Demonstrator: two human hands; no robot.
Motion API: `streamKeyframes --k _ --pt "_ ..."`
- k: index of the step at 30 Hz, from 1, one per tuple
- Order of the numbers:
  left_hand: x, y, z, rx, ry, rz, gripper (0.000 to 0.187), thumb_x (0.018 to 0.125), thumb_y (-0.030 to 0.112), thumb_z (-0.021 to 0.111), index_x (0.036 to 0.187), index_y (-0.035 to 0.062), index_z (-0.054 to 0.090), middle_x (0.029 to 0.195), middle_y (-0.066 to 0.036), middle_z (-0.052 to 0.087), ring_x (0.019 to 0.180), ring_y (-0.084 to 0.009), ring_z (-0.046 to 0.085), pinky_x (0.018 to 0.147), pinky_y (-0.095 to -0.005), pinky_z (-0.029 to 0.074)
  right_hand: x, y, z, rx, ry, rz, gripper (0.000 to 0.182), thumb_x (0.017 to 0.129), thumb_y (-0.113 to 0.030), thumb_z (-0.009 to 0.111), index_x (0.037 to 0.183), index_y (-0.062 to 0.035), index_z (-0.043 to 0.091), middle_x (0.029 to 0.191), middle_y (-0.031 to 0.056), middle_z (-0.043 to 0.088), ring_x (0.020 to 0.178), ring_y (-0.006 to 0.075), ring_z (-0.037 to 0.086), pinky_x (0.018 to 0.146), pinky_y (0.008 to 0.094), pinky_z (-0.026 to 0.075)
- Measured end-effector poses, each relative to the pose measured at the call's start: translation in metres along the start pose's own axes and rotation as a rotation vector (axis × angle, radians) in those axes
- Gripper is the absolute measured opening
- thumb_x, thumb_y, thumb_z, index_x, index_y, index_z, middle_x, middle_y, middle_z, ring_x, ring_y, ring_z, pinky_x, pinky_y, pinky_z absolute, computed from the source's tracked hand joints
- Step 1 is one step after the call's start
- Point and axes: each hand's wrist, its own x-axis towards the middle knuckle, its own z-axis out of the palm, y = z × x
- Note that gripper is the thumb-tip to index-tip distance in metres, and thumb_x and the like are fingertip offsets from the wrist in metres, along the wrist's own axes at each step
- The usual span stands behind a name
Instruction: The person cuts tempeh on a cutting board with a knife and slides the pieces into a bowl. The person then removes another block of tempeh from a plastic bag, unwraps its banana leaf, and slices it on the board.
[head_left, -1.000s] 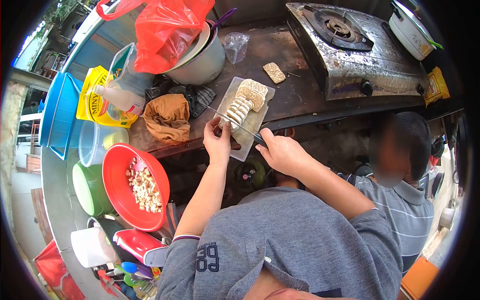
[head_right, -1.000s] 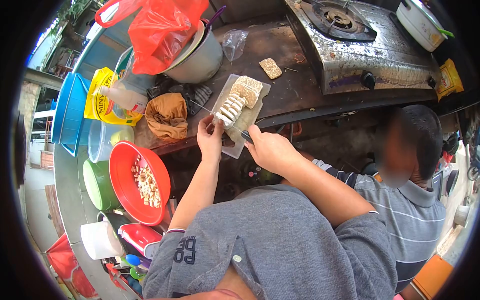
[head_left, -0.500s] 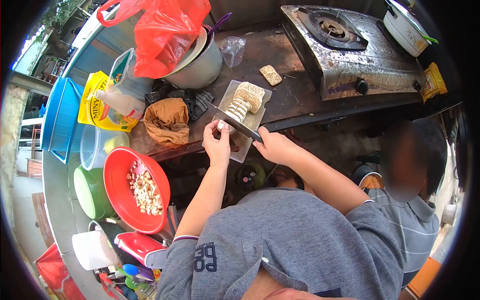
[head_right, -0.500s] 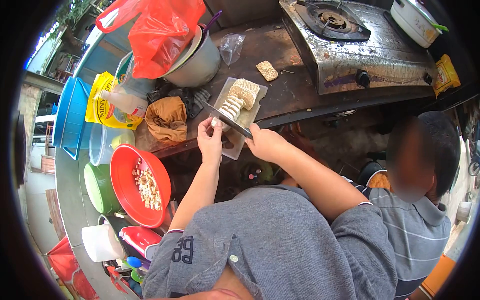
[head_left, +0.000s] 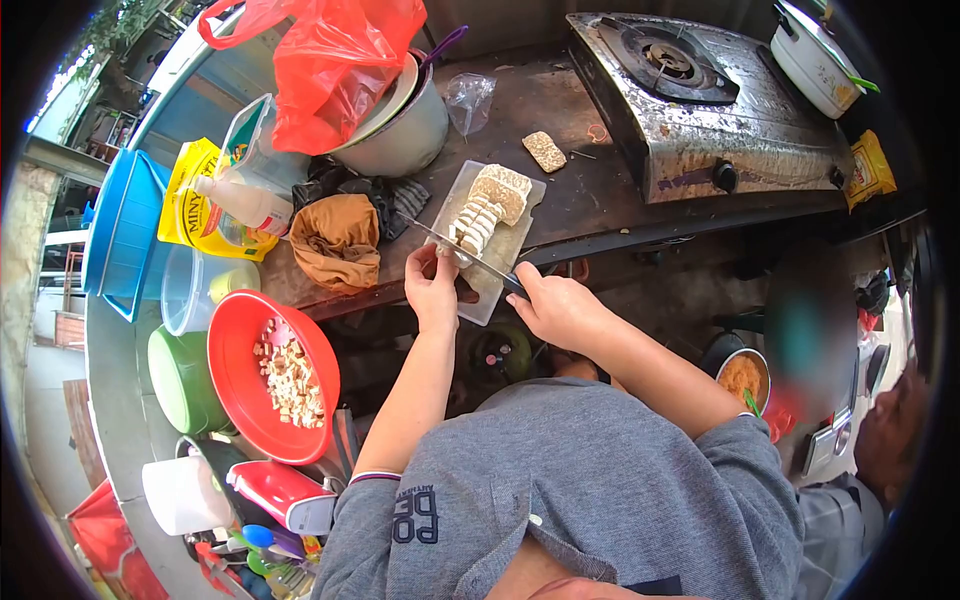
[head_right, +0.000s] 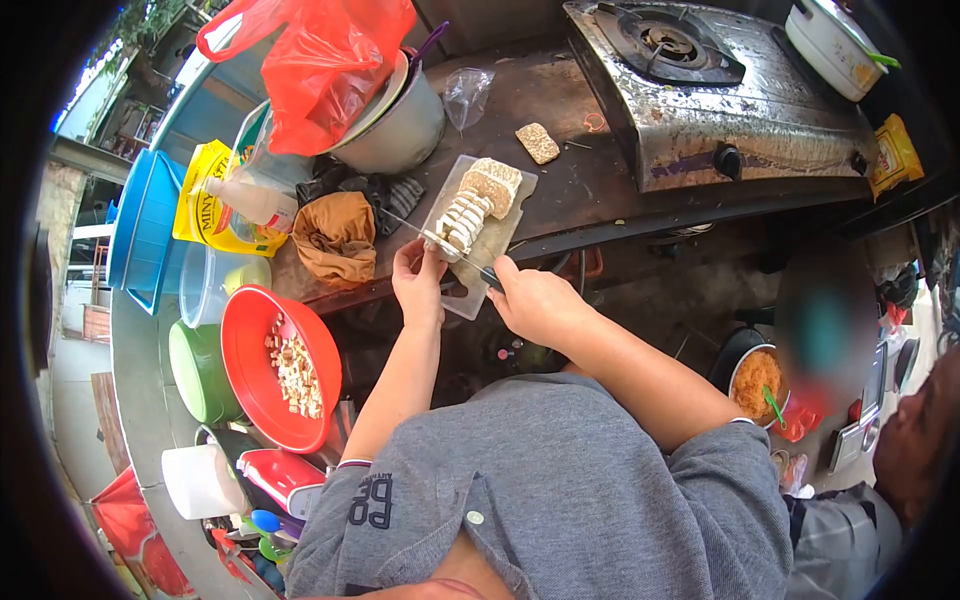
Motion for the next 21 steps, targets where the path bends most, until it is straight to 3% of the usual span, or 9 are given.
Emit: streamKeyframes --k 8,15,21 --pt "0.006 -0.014 -0.003 -0.025 -0.011 0.053 0.023 0.089 0.013 0.064 0.106 0.0001 0.055 0.095 -0.006 0.062 0.084 -0.0104 0.058 0.073 -0.0241 0.049 0.013 0.008 0.023 -0.037 -0.07 0.104 0.028 0.093 -0.025 0.05 0.098 0.0009 0.039 0.072 0.0278 0.061 0.072 0.0466 0.06 0.064 0.0538 0.048" --pt "0.002 -0.011 -0.003 -0.13 -0.047 0.025 0.023 0.091 0.013 0.062 0.109 0.0006 0.053 0.1 -0.007 0.06 0.089 -0.0119 0.057 0.079 -0.0264 0.05 0.021 0.022 0.002 0.115 -0.096 0.043 0.031 0.092 -0.025 0.052 0.098 0.0036 0.043 0.082 0.0298 0.062 0.082 0.0463 0.06 0.072 0.0523 0.047" --pt "-0.001 -0.005 -0.002 -0.098 -0.011 -0.002 0.024 0.09 0.017 0.065 0.105 0.002 0.052 0.096 -0.004 0.059 0.086 -0.0103 0.056 0.075 -0.0243 0.05 0.006 0.007 -0.005 0.132 -0.032 -0.006 0.029 0.092 -0.024 0.053 0.099 0.0012 0.04 0.073 0.0286 0.061 0.075 0.0474 0.059 0.066 0.0535 0.045"
